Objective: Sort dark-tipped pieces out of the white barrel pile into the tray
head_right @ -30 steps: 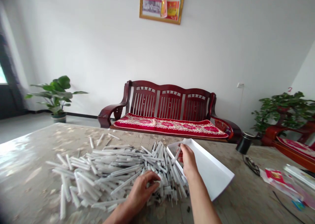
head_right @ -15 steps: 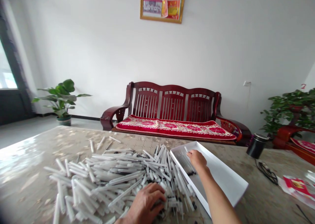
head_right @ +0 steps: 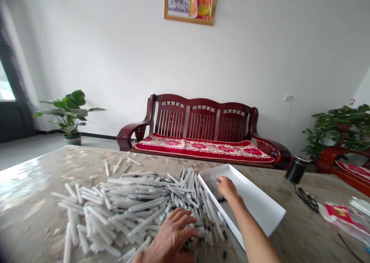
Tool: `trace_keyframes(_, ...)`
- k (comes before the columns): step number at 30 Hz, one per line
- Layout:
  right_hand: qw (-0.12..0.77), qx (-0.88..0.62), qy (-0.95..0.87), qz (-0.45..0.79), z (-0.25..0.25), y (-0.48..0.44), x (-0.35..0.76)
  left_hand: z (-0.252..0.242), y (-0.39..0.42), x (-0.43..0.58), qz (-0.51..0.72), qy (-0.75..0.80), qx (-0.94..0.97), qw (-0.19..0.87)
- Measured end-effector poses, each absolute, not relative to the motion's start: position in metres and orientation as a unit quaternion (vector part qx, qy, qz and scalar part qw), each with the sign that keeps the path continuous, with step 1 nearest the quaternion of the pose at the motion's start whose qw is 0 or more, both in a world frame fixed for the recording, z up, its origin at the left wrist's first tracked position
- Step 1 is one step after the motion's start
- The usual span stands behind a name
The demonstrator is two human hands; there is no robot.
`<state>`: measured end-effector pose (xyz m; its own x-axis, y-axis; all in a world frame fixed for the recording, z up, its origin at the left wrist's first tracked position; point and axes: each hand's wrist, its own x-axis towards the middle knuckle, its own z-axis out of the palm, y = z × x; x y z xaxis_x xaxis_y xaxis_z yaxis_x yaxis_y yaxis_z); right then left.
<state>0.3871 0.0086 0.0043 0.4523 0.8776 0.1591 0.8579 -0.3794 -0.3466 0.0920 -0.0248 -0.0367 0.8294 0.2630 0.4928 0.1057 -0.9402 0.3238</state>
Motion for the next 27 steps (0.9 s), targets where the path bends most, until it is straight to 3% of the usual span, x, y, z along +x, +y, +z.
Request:
trace_keyframes(7, 0.162, -0.809, -0.564, 0.002, 0.037, -0.05, 0.334, -0.04, -0.025, 0.088, 0.264, 0.142, 0.942, 0.153)
trace_keyframes(13, -0.025, -0.814, -0.579, -0.053, 0.025, -0.1, 0.285, -0.038, -0.021, 0.086, 0.284, 0.176, 0.931, 0.147)
trace_keyframes(18, -0.069, -0.824, -0.56, -0.046, 0.017, -0.108, 0.278, -0.034, -0.024, 0.085, 0.321, 0.173, 0.921, 0.139)
trace_keyframes(22, -0.014, -0.826, -0.56, -0.059, 0.017, -0.109, 0.282, -0.029, -0.029, 0.087, 0.358, 0.179, 0.907, 0.13)
trace_keyframes(27, 0.212, -0.764, -0.604, -0.077, 0.011, -0.11, 0.274, -0.023, -0.038, 0.092, 0.383, 0.242, 0.864, 0.22)
